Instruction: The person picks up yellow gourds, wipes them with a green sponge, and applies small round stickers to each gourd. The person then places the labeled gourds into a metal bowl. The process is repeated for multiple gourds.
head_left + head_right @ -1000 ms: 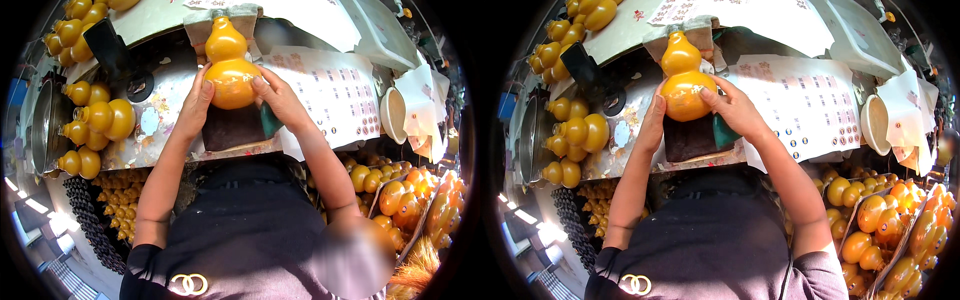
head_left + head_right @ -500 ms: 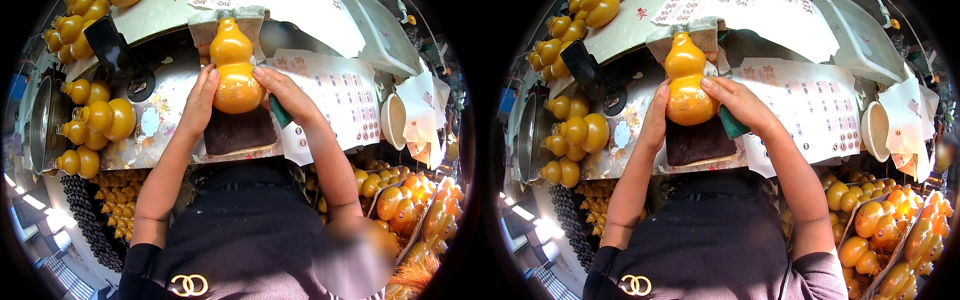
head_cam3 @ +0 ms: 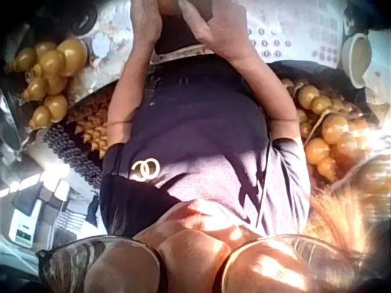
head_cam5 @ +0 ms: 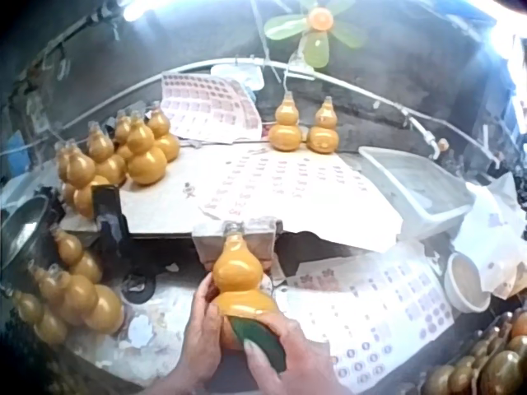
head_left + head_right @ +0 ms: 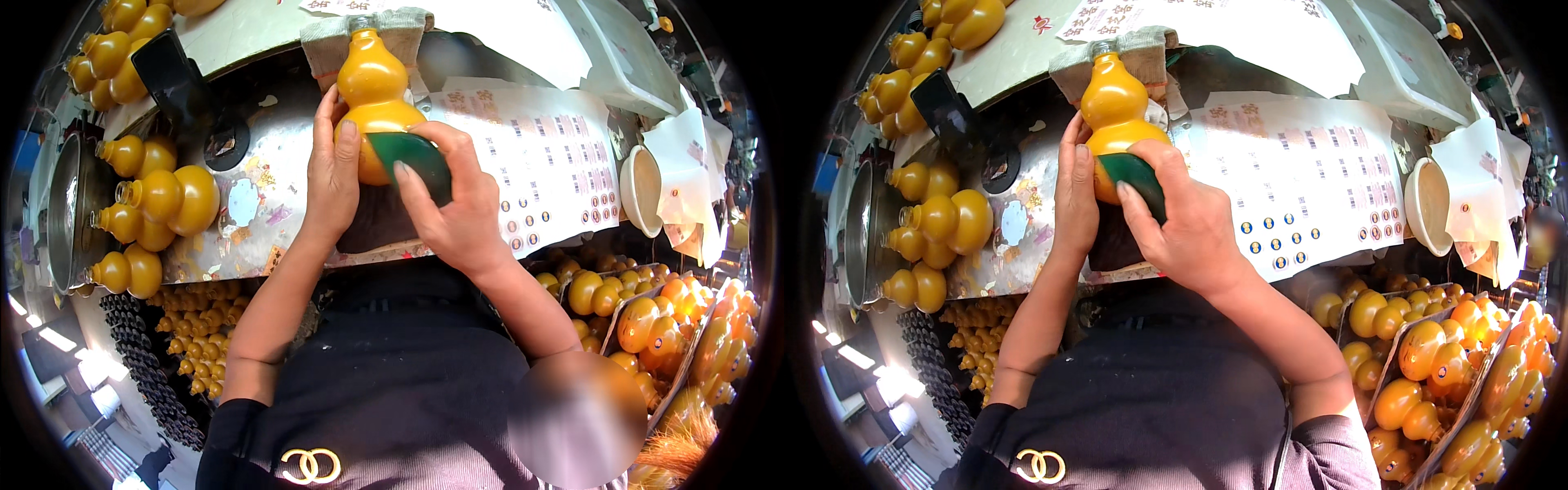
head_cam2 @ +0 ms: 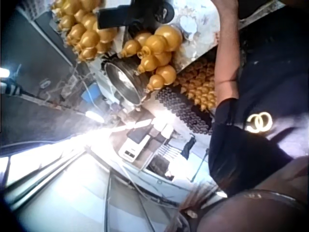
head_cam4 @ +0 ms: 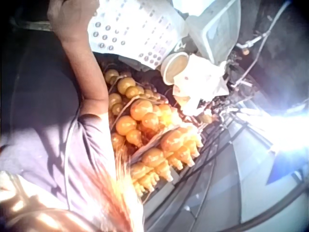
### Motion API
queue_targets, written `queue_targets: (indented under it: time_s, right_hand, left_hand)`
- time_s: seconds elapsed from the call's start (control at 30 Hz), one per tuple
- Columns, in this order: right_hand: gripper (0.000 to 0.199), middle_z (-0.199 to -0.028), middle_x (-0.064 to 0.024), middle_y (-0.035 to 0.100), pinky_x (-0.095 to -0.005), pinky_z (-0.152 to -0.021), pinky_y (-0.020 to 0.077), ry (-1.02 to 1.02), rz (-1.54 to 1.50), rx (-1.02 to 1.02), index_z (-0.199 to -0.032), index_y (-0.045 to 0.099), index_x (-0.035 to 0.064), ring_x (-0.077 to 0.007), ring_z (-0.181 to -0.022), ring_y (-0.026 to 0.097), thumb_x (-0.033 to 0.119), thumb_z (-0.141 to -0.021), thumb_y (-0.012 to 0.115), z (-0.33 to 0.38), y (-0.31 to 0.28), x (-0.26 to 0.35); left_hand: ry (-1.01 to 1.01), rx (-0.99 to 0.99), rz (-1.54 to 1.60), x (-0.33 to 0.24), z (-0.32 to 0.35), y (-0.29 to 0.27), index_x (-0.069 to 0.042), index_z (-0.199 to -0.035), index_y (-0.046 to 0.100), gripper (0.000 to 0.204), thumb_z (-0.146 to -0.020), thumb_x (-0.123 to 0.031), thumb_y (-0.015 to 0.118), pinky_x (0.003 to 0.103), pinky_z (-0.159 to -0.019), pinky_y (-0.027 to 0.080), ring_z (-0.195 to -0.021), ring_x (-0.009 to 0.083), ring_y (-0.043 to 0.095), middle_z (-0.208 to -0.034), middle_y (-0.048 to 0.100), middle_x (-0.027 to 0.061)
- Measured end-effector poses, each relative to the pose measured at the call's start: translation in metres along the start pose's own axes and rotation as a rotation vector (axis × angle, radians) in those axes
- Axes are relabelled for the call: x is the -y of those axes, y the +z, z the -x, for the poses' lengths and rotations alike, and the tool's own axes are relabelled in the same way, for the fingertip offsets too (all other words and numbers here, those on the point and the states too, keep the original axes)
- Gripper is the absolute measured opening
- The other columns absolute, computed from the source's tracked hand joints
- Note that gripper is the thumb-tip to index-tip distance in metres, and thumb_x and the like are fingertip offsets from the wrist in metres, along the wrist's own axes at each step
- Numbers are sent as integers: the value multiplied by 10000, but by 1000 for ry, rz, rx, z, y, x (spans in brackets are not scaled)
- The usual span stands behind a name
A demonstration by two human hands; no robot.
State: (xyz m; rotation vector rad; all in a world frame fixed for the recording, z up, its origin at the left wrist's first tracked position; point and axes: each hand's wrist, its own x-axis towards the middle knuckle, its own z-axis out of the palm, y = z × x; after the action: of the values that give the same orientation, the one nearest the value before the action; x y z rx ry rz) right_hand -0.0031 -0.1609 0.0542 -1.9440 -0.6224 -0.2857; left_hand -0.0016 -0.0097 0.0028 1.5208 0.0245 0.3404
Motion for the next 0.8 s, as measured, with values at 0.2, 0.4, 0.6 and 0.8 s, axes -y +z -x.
queue_targets:
  time_s: [0.2, 0.4, 0.6, 0.8]
  right_hand:
    - [344, -947, -147, 641, -330, -730, 516, 174, -47, -115, -1159, 498, 35, -252, -818, 663, 115, -864, 657, 0, -4, -17]
    - [316, -975, -113, 608, -293, -800, 474, 340, -229, -141, -1132, 516, 13, -171, -891, 583, 166, -886, 639, 1, -7, -32]
    - [301, -972, -114, 595, -291, -803, 468, 413, -273, -132, -1126, 516, 8, -180, -889, 575, 158, -889, 624, -4, -15, -42]
    - [305, -956, -134, 605, -313, -777, 479, 261, -270, -139, -1123, 515, 14, -201, -846, 597, 157, -880, 632, 0, -12, -26]
  left_hand:
    - [-69, 10, 19, -5, -1, 2, -2, -1440, 270, 623, -1008, -440, 372, 331, -1056, 350, -1278, 227, 434, -1385, 419, 172]
    - [-125, 23, -13, -8, 0, 2, 7, -1455, 245, 628, -1013, -429, 339, 332, -1060, 349, -1285, 232, 429, -1400, 405, 168]
    - [-142, 32, -7, -9, -1, 0, 13, -1442, 276, 617, -1019, -433, 330, 329, -1058, 358, -1274, 217, 447, -1390, 423, 155]
    - [-354, 142, 206, -18, -26, -14, -12, -1364, 414, 614, -1012, -505, 315, 339, -1032, 405, -1201, 201, 535, -1289, 547, 117]
